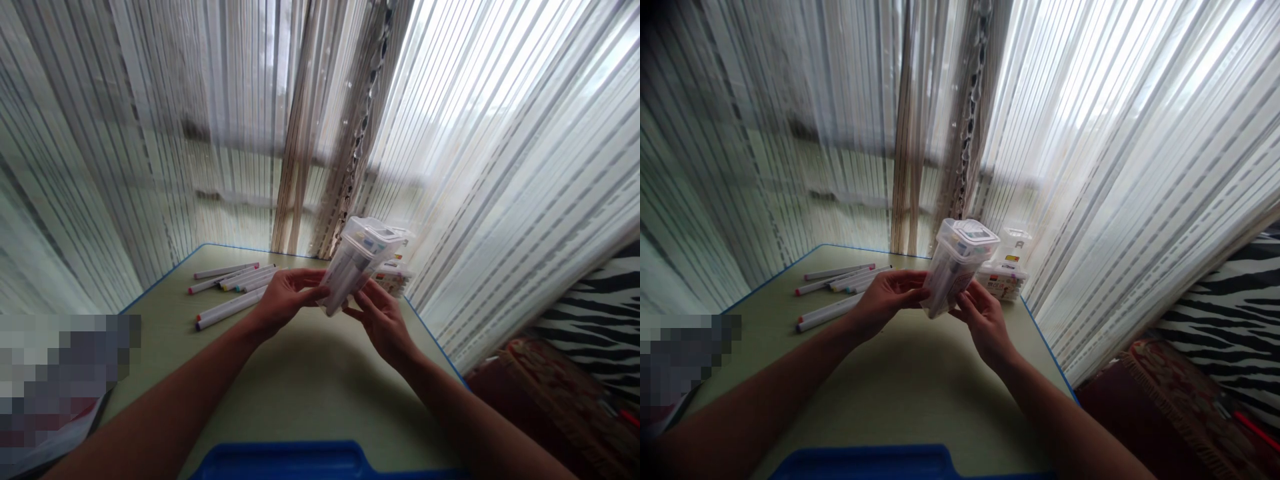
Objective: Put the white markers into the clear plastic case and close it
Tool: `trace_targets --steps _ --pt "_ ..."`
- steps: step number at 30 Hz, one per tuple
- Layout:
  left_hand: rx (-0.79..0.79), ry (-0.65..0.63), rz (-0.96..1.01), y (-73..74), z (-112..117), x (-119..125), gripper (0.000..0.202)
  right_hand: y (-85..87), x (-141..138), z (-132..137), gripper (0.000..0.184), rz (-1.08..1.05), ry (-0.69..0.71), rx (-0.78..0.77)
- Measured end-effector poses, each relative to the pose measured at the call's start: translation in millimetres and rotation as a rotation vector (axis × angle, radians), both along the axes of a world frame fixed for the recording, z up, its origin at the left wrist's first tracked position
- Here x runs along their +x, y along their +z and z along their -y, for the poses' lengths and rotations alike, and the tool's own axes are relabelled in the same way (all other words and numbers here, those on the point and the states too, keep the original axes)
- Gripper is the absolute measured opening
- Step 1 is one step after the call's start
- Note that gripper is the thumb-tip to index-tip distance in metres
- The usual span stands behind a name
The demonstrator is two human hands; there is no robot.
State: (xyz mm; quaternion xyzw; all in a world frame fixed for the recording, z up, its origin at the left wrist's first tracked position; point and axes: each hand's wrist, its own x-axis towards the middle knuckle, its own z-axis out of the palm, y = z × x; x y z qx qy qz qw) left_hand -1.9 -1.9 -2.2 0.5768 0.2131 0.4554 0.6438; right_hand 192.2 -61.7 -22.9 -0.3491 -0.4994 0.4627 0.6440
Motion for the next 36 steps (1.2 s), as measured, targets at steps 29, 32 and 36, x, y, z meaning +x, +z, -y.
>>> trace_targets --steps 29,32,36 --pt "0.144 -0.106 -0.242 -4.3 -0.4 1.5 0.071 -4.2 -6.5 5.5 0.054 0.154 0.183 0.030" --pt "0.152 -0.110 -0.244 -4.4 0.1 1.8 0.072 -5.2 -5.3 5.2 0.055 0.155 0.204 0.036" --pt "0.135 -0.114 -0.238 -4.5 0.0 1.6 0.072 -9.6 -2.4 3.9 0.054 0.145 0.234 0.037"
